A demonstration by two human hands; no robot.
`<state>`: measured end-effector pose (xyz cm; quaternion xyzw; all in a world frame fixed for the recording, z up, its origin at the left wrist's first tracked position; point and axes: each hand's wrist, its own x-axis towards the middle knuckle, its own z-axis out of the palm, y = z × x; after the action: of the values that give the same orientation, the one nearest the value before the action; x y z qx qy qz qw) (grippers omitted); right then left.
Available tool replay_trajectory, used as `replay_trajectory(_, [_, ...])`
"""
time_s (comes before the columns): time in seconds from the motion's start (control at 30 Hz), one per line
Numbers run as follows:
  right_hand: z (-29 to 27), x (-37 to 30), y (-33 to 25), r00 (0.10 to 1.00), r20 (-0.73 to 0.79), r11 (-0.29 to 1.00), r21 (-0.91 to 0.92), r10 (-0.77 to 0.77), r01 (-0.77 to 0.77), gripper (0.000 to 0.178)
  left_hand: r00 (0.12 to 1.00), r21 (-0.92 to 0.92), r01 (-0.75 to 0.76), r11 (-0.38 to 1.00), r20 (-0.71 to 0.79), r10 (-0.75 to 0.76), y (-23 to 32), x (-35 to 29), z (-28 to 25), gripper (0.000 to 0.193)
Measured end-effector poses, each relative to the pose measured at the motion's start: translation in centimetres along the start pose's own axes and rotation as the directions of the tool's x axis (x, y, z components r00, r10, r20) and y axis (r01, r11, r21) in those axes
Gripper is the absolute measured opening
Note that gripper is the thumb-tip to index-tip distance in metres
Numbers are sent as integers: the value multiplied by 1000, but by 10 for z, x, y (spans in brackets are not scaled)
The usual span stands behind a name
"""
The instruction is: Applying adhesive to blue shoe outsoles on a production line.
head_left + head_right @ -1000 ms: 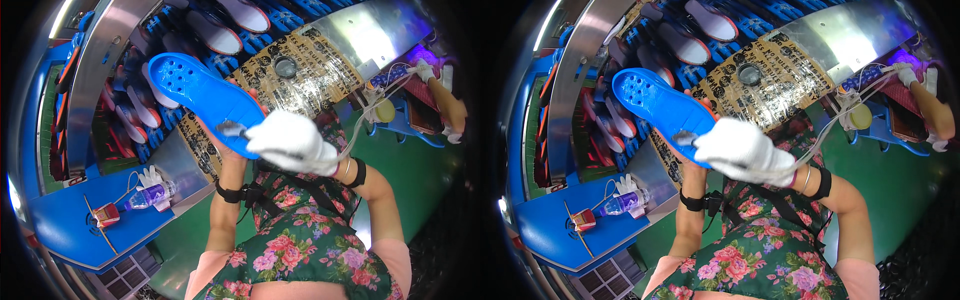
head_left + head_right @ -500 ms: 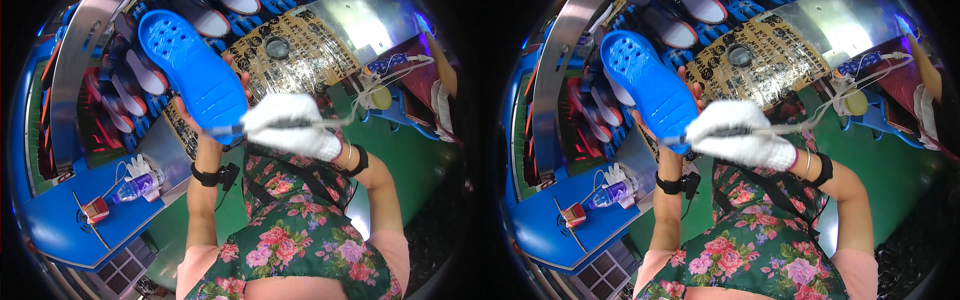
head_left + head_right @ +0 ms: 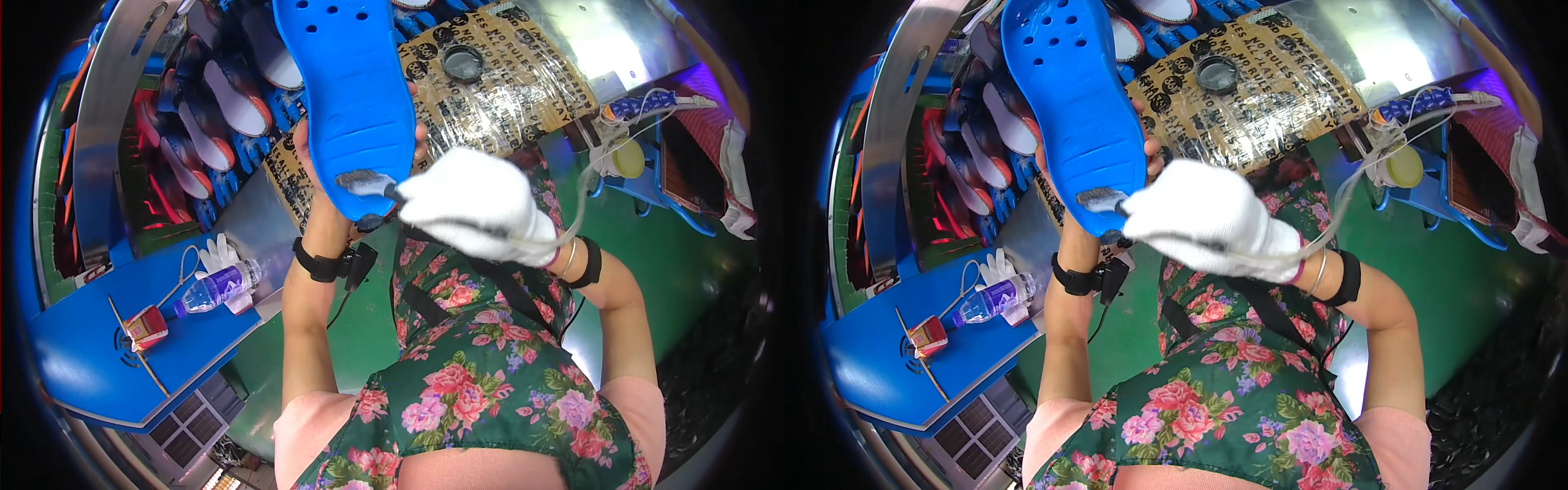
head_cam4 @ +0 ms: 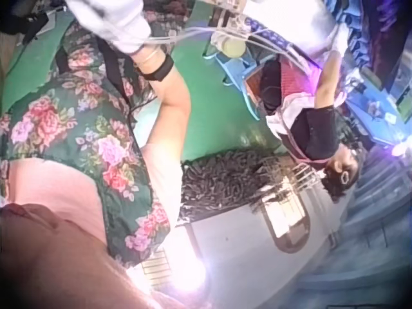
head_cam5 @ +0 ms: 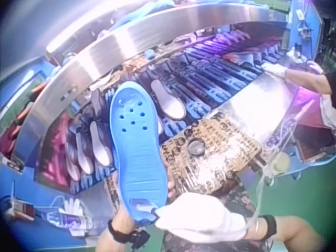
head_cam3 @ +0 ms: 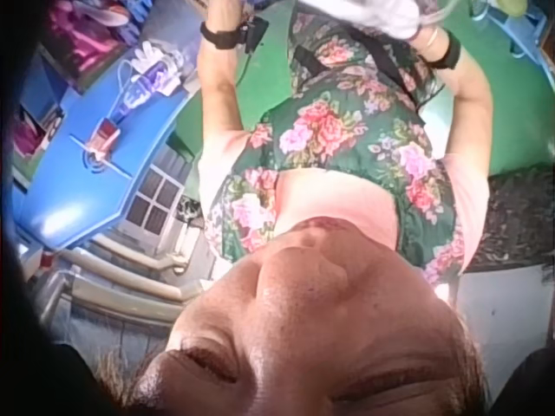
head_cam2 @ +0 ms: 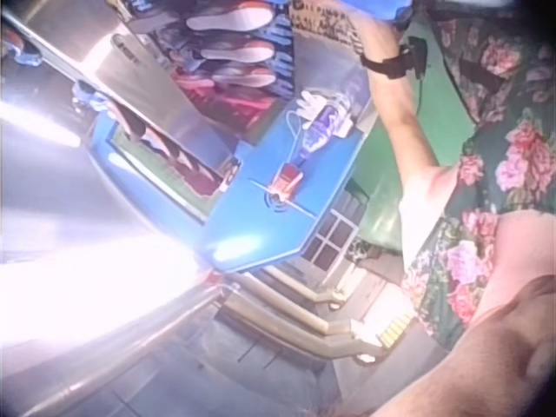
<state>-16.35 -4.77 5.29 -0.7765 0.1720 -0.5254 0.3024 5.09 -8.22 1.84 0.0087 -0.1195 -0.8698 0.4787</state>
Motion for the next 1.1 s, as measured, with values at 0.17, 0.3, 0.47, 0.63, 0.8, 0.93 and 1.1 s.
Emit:
replay_trajectory(0.17, [7,-13,-18,983,151,969,211,101,-132,20,989,46,94,994,110,-99,10,5,-4,118])
replay_trajectory(0.3, [1,-5,-16,964,77,912,310,256,-267,14,979,104,188,977,65,-195,17,-4,-5,111])
replay_trajectory(0.47, [-9,-7,-3,982,141,983,-115,-128,144,29,940,207,290,934,-244,-238,21,-8,14,105])
replay_trajectory(0.63, [0,-30,-23,953,290,996,-4,-84,89,33,923,175,365,914,-193,-332,32,-9,8,107])
replay_trajectory(0.8, [-18,-4,-18,980,181,971,207,81,-118,26,928,117,351,929,-171,-330,28,-12,20,90])
replay_trajectory(0.93, [-7,-16,-8,959,233,980,-72,-164,185,32,915,210,362,908,-267,-303,32,-10,31,88])
replay_trajectory(1.1, [-10,-8,-18,970,239,964,265,-37,-29,24,929,132,357,925,-155,-336,36,-15,24,86])
